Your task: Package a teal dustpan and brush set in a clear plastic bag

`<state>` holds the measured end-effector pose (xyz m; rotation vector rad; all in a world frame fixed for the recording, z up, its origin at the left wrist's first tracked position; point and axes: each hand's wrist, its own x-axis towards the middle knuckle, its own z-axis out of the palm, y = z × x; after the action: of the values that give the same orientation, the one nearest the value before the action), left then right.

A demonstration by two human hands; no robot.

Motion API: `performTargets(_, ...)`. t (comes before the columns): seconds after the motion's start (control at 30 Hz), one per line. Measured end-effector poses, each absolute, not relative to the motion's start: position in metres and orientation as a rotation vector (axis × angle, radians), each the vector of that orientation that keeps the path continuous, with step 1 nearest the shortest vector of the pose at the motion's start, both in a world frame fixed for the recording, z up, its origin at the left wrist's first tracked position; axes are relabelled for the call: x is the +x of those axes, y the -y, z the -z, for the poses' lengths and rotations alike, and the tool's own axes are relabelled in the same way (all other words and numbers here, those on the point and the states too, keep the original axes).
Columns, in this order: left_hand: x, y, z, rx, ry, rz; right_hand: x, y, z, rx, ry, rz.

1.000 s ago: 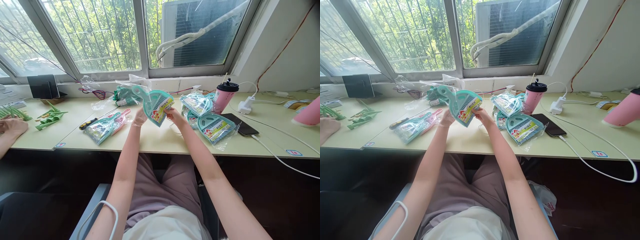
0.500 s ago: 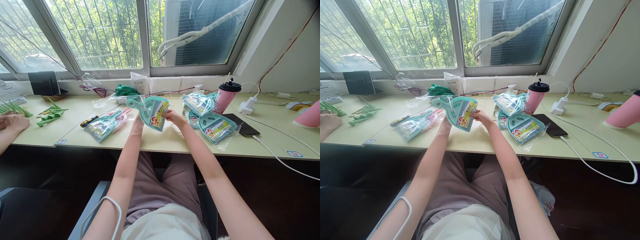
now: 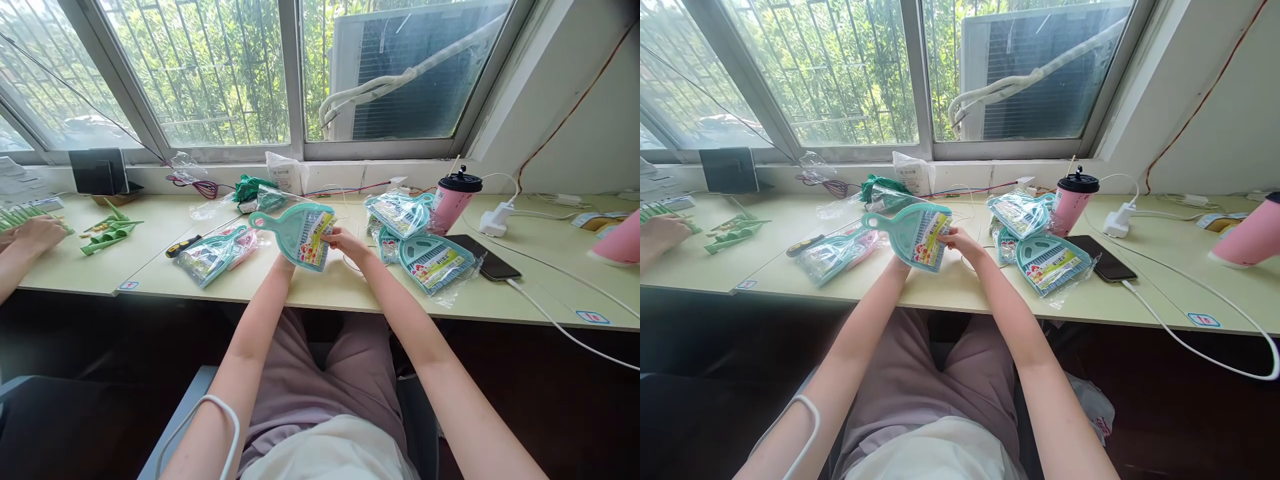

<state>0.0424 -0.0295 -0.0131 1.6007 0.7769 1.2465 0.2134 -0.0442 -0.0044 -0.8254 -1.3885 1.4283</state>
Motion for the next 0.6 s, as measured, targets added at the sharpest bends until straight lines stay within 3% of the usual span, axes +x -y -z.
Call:
performTargets(0.1,0.046,0.014,0.0,1.374,-0.566,-1.13,0.213,0.038,0.008,-0.819,1.175,-1.364)
performTargets(0.27,0.046,0.013,-0.013,1.246,-0.547,-1.418,0.217,0.03,0.012,-0.858,0.822,-1.241)
performTargets(0.6,0.062,-0.009,0.021,1.469,-0.732,-1.491,0.219,0.029,0.011,-0.982,0.652,-1.227)
